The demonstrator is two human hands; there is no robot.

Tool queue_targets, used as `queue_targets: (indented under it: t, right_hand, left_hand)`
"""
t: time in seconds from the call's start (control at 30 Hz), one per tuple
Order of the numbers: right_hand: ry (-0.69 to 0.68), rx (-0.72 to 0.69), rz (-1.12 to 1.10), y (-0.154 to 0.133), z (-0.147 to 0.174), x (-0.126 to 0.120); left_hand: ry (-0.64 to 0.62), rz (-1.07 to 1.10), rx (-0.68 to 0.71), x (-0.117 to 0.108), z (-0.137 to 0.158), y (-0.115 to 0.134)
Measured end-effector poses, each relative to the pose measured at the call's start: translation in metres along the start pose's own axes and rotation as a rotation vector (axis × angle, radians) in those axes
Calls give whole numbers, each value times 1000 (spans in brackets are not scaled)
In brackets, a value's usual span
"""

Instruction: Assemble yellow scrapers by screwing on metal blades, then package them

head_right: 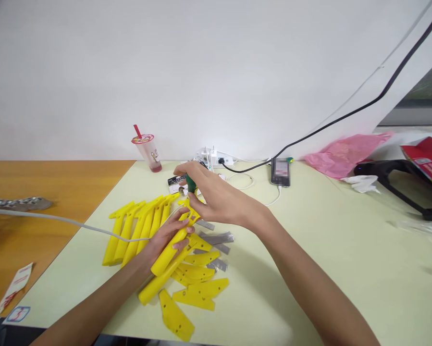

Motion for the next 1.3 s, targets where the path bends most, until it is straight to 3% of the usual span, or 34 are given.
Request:
queue_targets:
  t: [0.17, 0.47, 0.67, 1.3]
  right_hand:
    - [51, 2, 75, 1, -3, -1]
    - [20, -5, -11, 3, 0, -2]
    - [49, -10, 76, 1, -2, -6]
    - [40, 2, 57, 1, 0, -7]
  left_hand:
    - [0, 46, 33, 6, 4, 3]
    - [35, 57, 40, 6, 0, 4]
    - [39, 51, 31, 10, 2, 7]
    - [55, 24, 20, 11, 3, 7]
Point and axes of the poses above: each hand's wrist, its own z-axis away from the middle knuckle, its own x-axis out of the palm, y = z × x, the point moved 4 cm from there along -z, towards the middle knuckle, and after that the axes turned 4 degrees about -z, right-handed, at the moved point
